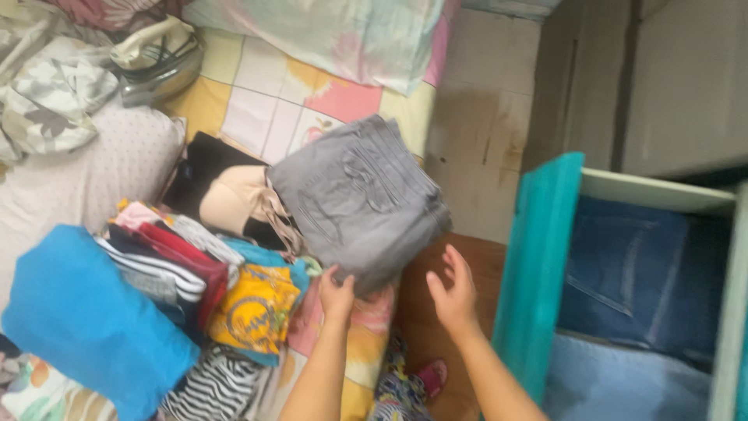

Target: The person folds several pairs of jeans and shorts on a bed and places them into a teal plastic drawer. The person handles light blue denim shorts, gray shorts, and blue jeans, folding each item and stacking them in the drawer.

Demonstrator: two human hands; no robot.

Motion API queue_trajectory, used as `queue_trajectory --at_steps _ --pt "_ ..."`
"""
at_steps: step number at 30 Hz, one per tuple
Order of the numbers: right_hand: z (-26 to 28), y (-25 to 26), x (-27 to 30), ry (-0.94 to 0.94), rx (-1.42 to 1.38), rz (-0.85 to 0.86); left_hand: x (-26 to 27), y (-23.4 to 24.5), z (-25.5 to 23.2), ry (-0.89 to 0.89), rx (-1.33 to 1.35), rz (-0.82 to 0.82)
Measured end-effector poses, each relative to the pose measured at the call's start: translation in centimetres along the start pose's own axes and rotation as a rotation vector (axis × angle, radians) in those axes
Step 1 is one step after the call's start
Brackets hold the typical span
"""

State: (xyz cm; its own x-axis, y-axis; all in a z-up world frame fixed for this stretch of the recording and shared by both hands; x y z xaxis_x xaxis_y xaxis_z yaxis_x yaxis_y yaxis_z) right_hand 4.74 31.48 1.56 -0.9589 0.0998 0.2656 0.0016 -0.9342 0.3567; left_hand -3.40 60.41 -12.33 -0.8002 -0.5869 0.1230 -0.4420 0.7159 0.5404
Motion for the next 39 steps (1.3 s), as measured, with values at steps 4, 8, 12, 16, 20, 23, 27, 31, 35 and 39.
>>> queue_trajectory --at_steps 4,8,12,16,20,23,27,31,35,39 --pt "-6.8 -8.6 -10.4 -0.291 -0.094 0.087 -0.4 -2.2 8.2 0.339 0.336 0.060" --pt "-13.1 -11.3 -15.0 -0.917 -0.595 -0.023 0.5 -2.7 9.2 0.503 0.308 0.095" --pt "-11.6 -12.8 -16.6 -0.932 -0.572 0.068 2.1 -2.4 6.1 0.696 0.682 0.083" --pt "-7.1 -14.5 -14.9 -0.932 -0.703 0.109 3.9 -1.3 -0.1 0.824 1.173 0.291" --pt "0.1 -13.7 -13.6 -0.826 -0.872 0.225 5.6 0.3 -4.0 0.867 1.038 0.565" --pt "5.8 -10.6 -11.5 -0.635 -0.641 0.229 4.0 2.3 -4.8 0.541 0.433 0.688" --pt "15.5 -9.3 -7.7 -0.398 -0.496 0.387 -4.6 9.9 -11.5 -0.289 -0.020 0.144" --pt "27.5 -7.0 -4.1 -0.262 -0.460 0.580 -12.4 18.5 -19.1 -0.524 0.175 -0.101" --pt "37.9 -1.7 -1.9 -0.328 -0.590 0.671 -17.5 20.9 -26.3 -0.391 0.598 0.293" --pt "46.4 1.2 -1.7 -0.331 -0.611 0.710 -16.5 21.1 -32.4 -0.011 1.343 0.678"
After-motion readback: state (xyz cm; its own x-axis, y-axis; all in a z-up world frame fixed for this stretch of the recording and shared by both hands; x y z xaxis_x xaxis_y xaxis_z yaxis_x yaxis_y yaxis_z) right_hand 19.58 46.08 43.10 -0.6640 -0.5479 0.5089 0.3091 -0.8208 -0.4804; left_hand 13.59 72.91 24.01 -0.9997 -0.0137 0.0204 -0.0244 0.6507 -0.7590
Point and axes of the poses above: each hand's wrist, its own x-axis away from the middle knuckle, its own y-axis out of the back of the hand, z = x × y, the point moved 7 cm from there along -x, towards the middle knuckle, and after that the axes turned 14 degrees about -y, right-handed, at the moved point
